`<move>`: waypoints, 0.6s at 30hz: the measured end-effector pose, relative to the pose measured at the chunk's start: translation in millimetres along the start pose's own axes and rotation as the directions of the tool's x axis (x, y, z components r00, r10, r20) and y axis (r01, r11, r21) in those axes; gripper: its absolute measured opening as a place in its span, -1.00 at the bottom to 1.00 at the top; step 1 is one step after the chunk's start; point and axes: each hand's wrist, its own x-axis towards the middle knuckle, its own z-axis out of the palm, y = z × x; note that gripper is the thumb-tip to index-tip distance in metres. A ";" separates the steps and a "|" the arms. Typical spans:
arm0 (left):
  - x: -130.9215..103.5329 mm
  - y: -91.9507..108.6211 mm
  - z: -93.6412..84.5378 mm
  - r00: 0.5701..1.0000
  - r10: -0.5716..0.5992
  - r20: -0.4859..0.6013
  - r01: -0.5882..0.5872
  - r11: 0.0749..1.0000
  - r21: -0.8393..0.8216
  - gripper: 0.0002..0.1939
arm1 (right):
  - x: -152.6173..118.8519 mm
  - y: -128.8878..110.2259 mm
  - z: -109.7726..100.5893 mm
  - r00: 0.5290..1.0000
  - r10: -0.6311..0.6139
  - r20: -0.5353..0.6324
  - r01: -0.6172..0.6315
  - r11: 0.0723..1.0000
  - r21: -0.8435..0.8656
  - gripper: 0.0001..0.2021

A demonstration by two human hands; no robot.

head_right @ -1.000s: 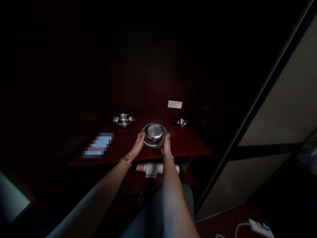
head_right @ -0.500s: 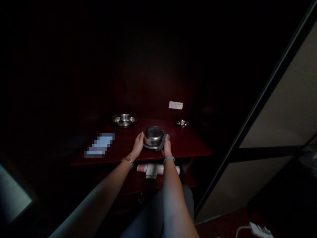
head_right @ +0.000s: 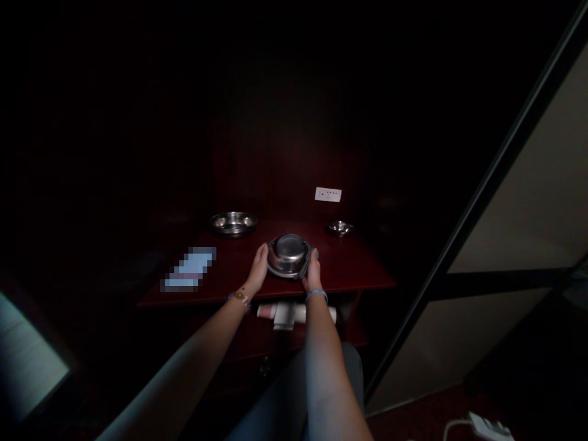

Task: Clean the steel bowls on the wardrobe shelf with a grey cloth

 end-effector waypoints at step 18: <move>-2.6 2.7 -6.7 0.997 -0.067 0.043 0.075 0.976 -0.205 -0.48 | 2.5 6.1 3.5 0.995 0.031 0.098 -0.025 0.998 -0.063 -0.54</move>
